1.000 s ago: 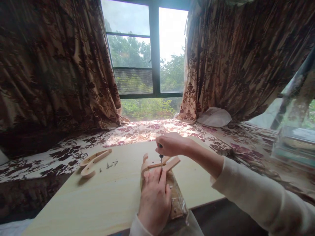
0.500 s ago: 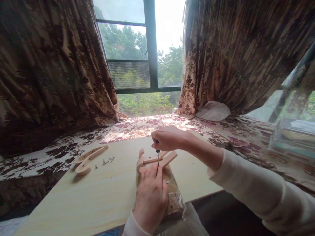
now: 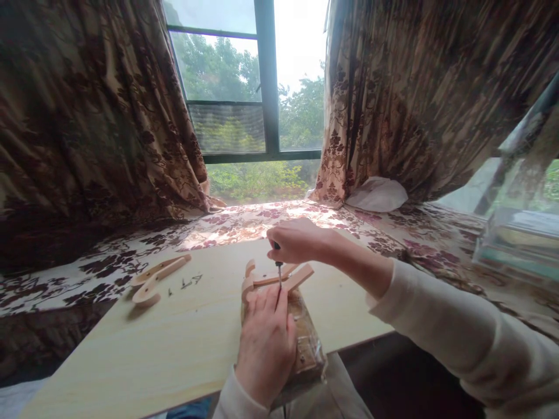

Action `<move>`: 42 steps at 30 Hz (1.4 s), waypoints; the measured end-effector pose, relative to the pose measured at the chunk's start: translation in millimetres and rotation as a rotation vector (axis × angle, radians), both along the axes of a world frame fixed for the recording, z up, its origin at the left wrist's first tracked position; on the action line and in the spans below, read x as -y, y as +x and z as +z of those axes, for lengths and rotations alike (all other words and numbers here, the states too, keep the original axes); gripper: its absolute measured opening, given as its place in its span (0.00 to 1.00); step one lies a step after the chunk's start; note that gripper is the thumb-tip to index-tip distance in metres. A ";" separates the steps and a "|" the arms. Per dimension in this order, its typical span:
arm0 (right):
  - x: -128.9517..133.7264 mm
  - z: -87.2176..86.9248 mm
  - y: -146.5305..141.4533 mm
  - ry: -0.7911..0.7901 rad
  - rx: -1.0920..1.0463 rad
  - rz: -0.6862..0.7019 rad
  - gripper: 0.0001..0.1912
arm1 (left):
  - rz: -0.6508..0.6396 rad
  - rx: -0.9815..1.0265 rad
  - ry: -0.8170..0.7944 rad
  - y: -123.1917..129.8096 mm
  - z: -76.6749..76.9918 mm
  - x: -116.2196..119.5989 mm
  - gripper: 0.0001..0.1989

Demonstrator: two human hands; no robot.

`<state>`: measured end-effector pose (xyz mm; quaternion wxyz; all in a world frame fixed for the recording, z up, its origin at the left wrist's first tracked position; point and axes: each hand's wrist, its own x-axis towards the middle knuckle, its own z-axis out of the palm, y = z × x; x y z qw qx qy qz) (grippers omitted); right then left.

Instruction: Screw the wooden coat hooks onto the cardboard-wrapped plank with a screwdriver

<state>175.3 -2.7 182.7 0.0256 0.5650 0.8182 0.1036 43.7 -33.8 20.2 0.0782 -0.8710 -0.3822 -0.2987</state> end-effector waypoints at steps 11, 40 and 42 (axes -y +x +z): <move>-3.0 0.2 -1.5 0.011 -0.012 0.040 0.12 | 0.003 -0.010 -0.014 1.2 1.2 -0.9 0.22; -6.0 -0.3 2.0 0.029 -0.013 -0.010 0.14 | 0.010 -0.024 -0.029 1.4 0.1 0.3 0.22; -4.5 1.1 2.9 0.022 -0.013 -0.012 0.14 | 0.008 -0.026 -0.024 1.2 0.1 -0.2 0.22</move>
